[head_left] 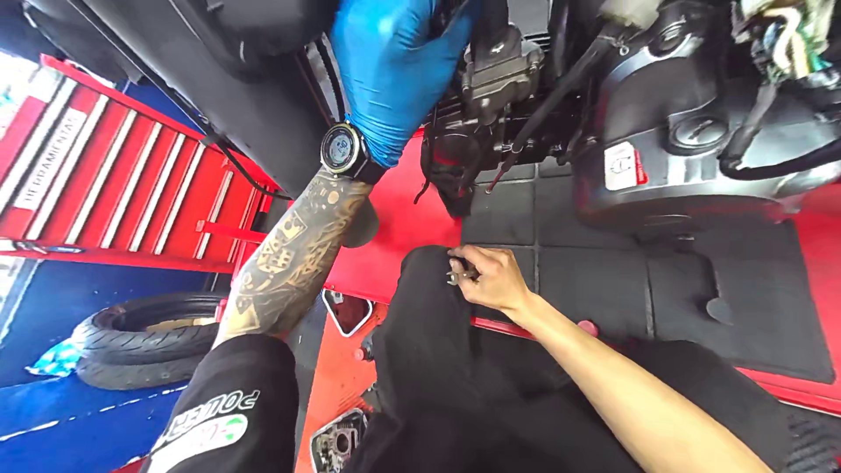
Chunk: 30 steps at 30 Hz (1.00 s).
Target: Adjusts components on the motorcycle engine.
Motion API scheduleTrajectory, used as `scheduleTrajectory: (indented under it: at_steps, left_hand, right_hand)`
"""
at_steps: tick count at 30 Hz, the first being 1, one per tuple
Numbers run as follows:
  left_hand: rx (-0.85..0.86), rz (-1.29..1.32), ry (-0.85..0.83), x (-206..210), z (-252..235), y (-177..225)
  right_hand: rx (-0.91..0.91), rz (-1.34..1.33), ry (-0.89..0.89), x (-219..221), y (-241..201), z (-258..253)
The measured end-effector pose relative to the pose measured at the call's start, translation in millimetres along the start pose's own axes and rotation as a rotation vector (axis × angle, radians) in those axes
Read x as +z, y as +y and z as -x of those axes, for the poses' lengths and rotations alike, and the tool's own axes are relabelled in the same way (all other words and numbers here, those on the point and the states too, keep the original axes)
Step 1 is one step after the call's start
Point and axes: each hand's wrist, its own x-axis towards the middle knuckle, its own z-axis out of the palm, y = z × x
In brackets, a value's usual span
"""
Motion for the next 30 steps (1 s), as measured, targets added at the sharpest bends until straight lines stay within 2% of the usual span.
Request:
scheduleTrajectory:
  at_steps: [4, 9, 14, 19, 21, 22, 24, 27, 30]
  left_hand:
    - [0.031, -0.010, 0.027, 1, -1, 2]
    - [0.095, -0.184, 0.058, 3, -1, 6]
    - [0.141, -0.226, 0.047, 3, -2, 4]
    - [0.135, -0.243, -0.054, -3, -1, 4]
    - [0.127, -0.269, -0.083, -6, -4, 7]
    - [0.093, -0.283, -0.144, -12, -7, 14]
    - [-0.034, -0.273, -0.407, -36, -16, 35]
    - [0.102, -0.189, -0.203, -20, -9, 10]
    - [0.091, -0.186, -0.184, -18, -10, 8]
  right_hand:
    - [-0.011, -0.001, 0.001, 0, 1, 0]
    - [-0.010, 0.008, 0.008, -3, 2, 0]
    - [0.079, -0.072, 0.009, -4, -1, -2]
    - [0.267, -0.478, -0.042, -8, -34, -21]
    - [0.311, -0.680, 0.029, -14, -62, -47]
    - [0.344, -0.775, 0.073, -16, -76, -64]
    - [0.427, -0.957, 0.135, -21, -100, -99]
    - [0.527, -1.197, 0.228, -22, -117, -147]
    - [0.565, -1.302, 0.309, -17, -120, -173]
